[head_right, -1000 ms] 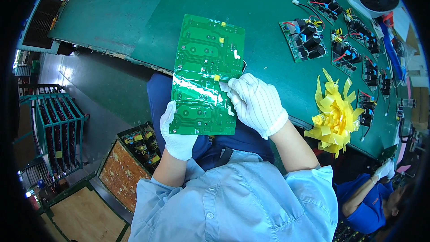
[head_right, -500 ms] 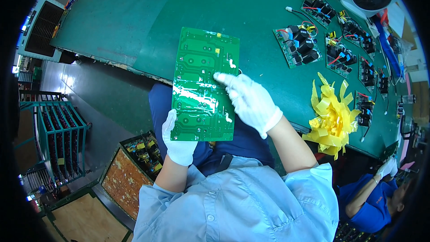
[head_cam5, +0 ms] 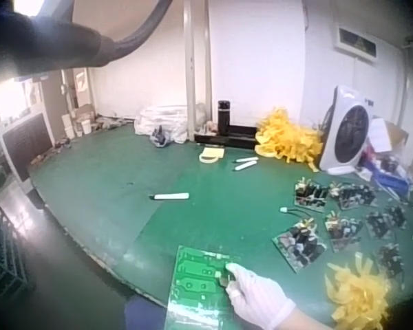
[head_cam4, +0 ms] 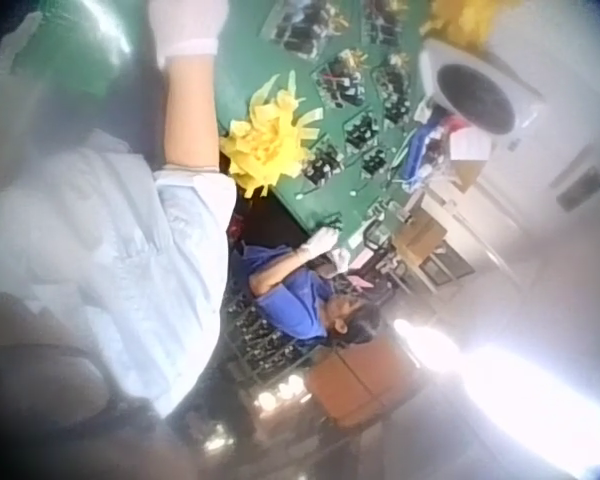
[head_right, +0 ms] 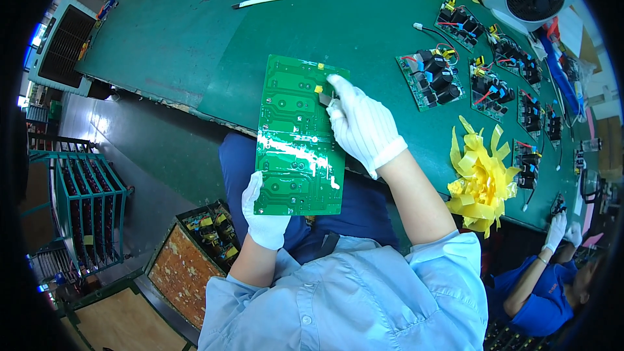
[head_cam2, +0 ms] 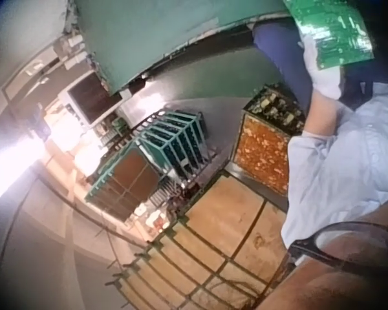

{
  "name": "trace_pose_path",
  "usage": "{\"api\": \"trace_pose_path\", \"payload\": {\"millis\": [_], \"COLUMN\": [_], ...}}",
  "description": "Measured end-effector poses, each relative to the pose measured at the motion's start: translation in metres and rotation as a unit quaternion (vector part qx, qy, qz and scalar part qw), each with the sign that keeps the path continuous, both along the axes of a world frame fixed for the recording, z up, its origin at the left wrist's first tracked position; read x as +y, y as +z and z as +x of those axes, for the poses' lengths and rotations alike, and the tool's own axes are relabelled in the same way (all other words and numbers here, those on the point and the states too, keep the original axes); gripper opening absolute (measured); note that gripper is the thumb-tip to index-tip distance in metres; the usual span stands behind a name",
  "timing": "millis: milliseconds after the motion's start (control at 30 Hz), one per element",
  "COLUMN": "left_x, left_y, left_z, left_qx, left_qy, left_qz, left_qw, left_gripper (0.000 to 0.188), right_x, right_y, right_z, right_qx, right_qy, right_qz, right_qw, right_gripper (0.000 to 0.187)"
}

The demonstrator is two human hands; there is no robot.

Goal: The person assembles electronic components onto printed circuit boards by hand, using a marker to aid in the process.

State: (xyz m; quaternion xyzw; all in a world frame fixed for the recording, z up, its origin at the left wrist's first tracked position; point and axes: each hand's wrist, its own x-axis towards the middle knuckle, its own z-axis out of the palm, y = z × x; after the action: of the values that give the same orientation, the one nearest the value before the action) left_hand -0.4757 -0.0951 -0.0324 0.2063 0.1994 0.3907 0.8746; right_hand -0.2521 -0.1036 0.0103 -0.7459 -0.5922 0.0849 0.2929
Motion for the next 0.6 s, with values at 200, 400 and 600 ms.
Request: {"api": "trace_pose_path", "payload": {"millis": [200,400,600], "left_x": [0.0006,0.0005,0.0025], "left_y": [0.0035,0.0082,0.0000], "left_z": [0.0014,0.0029,-0.0025], "left_qx": [-0.035,-0.017,0.009], "left_qy": [-0.001,0.007,-0.004], "left_qz": [-0.086,-0.051,-0.008], "left_qw": [0.996,0.999,1.000], "left_gripper": [0.029,0.028,0.027], "right_x": [-0.0036,-0.0031,-0.0008], "right_y": [-0.0104,-0.0089,-0.0092], "right_z": [0.0058,0.0060,0.0050], "right_qx": [0.002,0.000,-0.028], "right_qy": [0.005,0.000,0.011], "right_qz": [0.060,0.058,0.069], "right_qw": [0.998,0.998,0.997], "right_gripper": [0.016,0.013,0.012]}}
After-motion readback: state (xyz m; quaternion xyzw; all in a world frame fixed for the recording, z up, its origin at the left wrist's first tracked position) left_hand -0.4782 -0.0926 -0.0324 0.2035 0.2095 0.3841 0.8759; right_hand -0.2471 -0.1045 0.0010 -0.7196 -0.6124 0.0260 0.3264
